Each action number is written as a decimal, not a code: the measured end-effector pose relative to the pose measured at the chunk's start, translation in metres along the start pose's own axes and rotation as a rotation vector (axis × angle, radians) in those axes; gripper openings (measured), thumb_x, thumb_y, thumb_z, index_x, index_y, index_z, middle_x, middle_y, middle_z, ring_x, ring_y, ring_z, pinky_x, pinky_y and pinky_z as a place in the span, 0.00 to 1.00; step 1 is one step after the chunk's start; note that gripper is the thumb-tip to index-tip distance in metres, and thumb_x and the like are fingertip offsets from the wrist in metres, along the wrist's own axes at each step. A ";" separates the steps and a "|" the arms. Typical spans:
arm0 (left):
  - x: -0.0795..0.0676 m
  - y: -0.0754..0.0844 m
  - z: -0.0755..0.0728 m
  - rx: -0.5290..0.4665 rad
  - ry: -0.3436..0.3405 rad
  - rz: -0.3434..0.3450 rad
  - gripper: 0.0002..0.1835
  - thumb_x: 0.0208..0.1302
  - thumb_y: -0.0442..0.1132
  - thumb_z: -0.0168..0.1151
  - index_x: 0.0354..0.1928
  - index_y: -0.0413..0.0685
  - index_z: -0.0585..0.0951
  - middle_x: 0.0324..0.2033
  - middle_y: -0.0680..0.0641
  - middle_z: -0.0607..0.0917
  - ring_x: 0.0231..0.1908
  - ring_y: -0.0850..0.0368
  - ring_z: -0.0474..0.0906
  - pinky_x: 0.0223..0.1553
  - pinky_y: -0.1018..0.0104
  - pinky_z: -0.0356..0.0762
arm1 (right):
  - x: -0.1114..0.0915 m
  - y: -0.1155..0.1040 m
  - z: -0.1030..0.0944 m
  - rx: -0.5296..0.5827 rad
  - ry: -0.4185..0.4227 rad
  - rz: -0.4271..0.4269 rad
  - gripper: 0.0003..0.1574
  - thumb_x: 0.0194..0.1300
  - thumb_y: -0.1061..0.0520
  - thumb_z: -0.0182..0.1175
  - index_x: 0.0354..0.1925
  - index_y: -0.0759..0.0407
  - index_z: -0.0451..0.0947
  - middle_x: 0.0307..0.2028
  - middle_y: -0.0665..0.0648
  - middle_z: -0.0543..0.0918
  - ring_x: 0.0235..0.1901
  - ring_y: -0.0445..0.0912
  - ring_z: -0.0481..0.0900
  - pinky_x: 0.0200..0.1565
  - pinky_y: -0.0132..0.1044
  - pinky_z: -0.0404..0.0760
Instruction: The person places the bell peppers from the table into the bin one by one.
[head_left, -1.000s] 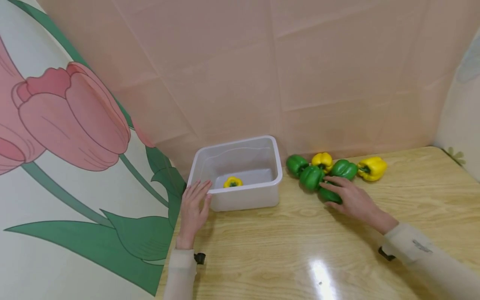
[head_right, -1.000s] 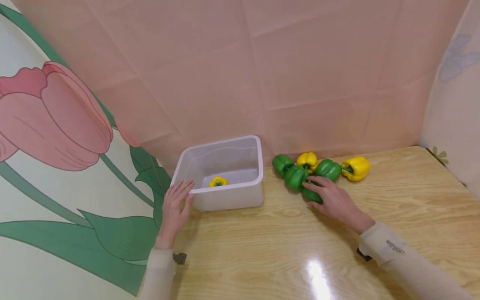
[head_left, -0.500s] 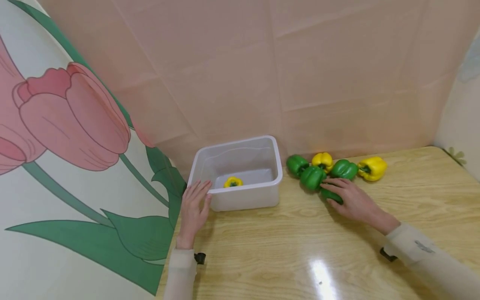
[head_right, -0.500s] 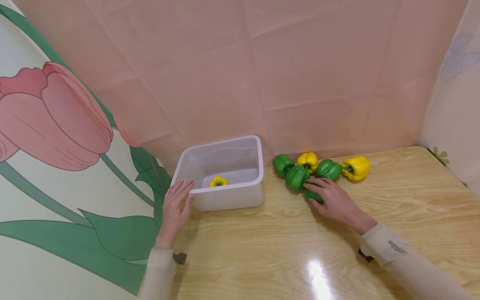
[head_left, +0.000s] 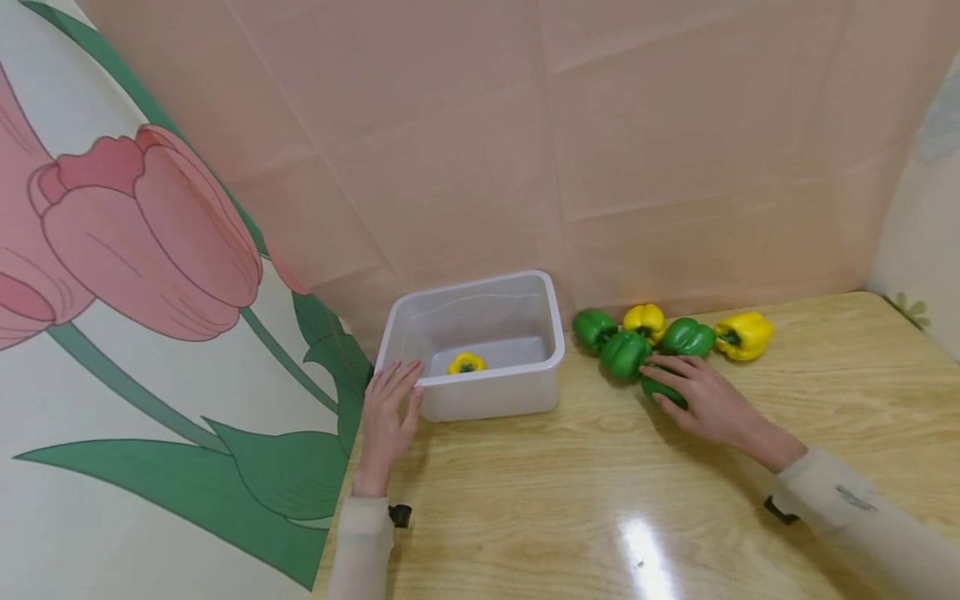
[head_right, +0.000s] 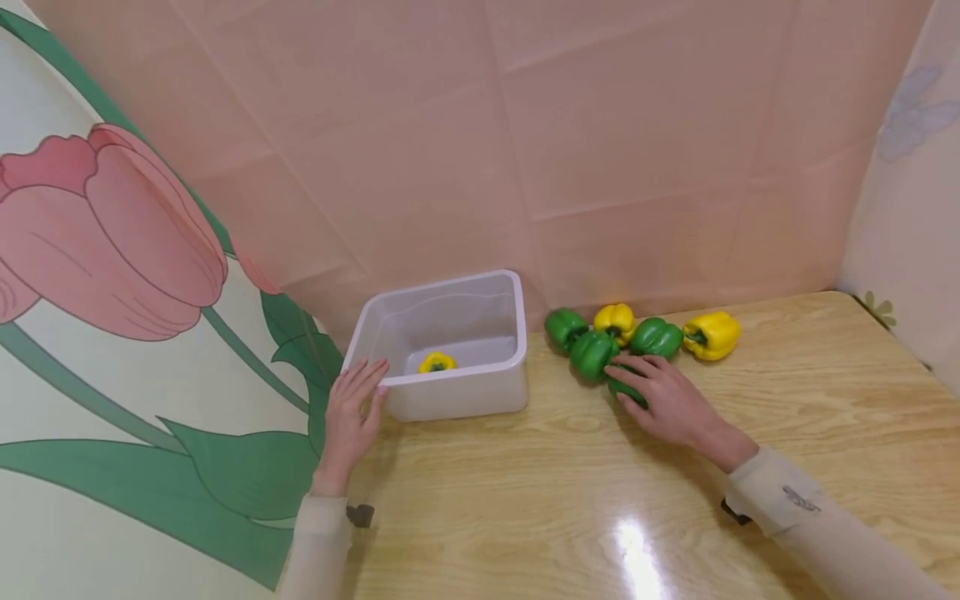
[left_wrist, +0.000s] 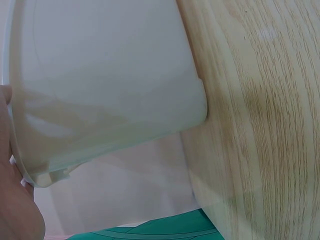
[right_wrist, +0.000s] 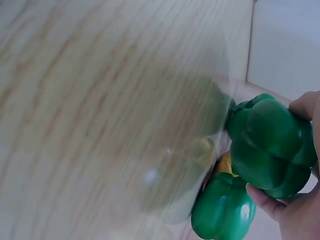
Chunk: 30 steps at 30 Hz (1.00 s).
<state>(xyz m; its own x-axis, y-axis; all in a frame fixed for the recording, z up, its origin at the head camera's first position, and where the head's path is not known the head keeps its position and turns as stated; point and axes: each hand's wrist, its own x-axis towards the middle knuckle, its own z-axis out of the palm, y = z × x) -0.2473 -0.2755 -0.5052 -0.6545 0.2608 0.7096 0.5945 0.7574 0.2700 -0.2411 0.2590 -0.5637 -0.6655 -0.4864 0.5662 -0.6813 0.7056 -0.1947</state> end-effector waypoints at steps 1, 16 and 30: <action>0.000 0.000 0.000 0.000 -0.002 -0.002 0.21 0.76 0.37 0.64 0.68 0.47 0.83 0.66 0.42 0.85 0.70 0.32 0.75 0.74 0.30 0.61 | 0.000 0.000 -0.001 -0.007 0.005 -0.010 0.33 0.61 0.62 0.75 0.64 0.64 0.82 0.65 0.70 0.81 0.60 0.69 0.79 0.54 0.68 0.79; 0.000 0.001 0.000 0.004 -0.012 -0.010 0.21 0.77 0.39 0.63 0.69 0.50 0.83 0.68 0.46 0.84 0.70 0.33 0.75 0.76 0.32 0.60 | 0.015 0.000 -0.022 -0.064 0.072 -0.112 0.35 0.59 0.58 0.74 0.64 0.63 0.83 0.61 0.70 0.82 0.57 0.68 0.79 0.58 0.69 0.74; 0.002 0.001 -0.001 0.009 -0.008 -0.011 0.21 0.76 0.38 0.64 0.68 0.49 0.83 0.65 0.41 0.85 0.71 0.35 0.74 0.75 0.31 0.61 | 0.030 -0.001 -0.038 -0.108 0.159 -0.145 0.43 0.85 0.31 0.40 0.63 0.63 0.84 0.59 0.70 0.84 0.55 0.70 0.80 0.54 0.69 0.79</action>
<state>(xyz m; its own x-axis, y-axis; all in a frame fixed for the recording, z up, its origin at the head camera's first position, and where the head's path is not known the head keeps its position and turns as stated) -0.2471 -0.2744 -0.5032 -0.6646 0.2576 0.7014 0.5835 0.7653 0.2719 -0.2493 0.2632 -0.5160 -0.5006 -0.5052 0.7030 -0.7243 0.6892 -0.0204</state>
